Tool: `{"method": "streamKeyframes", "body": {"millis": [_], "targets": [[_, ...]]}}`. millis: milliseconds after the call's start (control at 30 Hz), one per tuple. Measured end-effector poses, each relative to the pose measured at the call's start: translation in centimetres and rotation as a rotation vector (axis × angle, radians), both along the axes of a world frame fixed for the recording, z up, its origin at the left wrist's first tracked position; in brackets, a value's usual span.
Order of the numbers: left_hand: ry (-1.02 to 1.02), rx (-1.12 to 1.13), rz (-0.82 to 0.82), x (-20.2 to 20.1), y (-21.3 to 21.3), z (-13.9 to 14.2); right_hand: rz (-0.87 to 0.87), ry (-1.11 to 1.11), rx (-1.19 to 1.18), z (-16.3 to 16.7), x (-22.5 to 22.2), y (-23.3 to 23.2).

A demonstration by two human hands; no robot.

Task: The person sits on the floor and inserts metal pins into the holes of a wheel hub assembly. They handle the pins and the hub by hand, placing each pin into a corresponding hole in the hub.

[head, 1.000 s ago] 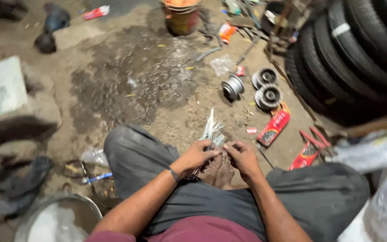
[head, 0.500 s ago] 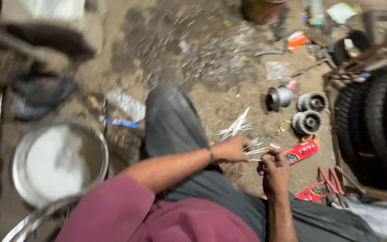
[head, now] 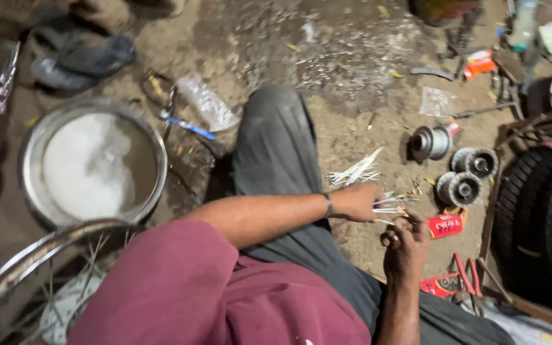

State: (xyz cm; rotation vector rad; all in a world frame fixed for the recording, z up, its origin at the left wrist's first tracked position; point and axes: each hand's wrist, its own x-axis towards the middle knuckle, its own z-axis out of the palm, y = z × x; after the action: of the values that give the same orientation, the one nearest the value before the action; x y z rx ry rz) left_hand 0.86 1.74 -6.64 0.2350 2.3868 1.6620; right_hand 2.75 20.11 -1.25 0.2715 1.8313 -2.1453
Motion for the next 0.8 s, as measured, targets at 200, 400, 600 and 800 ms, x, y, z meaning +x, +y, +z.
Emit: {"method": "streamKeyframes", "body": {"millis": [200, 400, 600, 800], "targets": [[-0.01, 0.02, -0.047, 0.5, -0.4, 0.1, 0.018, 0.078, -0.06, -1.4, -0.1, 1.1], [0.026, 0.025, 0.003, 0.4, -0.4, 0.2, -0.039, -0.058, -0.059, -0.8, -0.6, 1.8], [-0.052, -0.036, -0.03, 0.9, -1.0, 1.5, -0.001, -0.124, -0.078, -0.2, -0.7, 1.7], [-0.519, 0.418, -0.016, 0.8, -0.9, 4.6, -0.02, -0.036, -0.097, -1.5, -0.7, 2.3]]}}
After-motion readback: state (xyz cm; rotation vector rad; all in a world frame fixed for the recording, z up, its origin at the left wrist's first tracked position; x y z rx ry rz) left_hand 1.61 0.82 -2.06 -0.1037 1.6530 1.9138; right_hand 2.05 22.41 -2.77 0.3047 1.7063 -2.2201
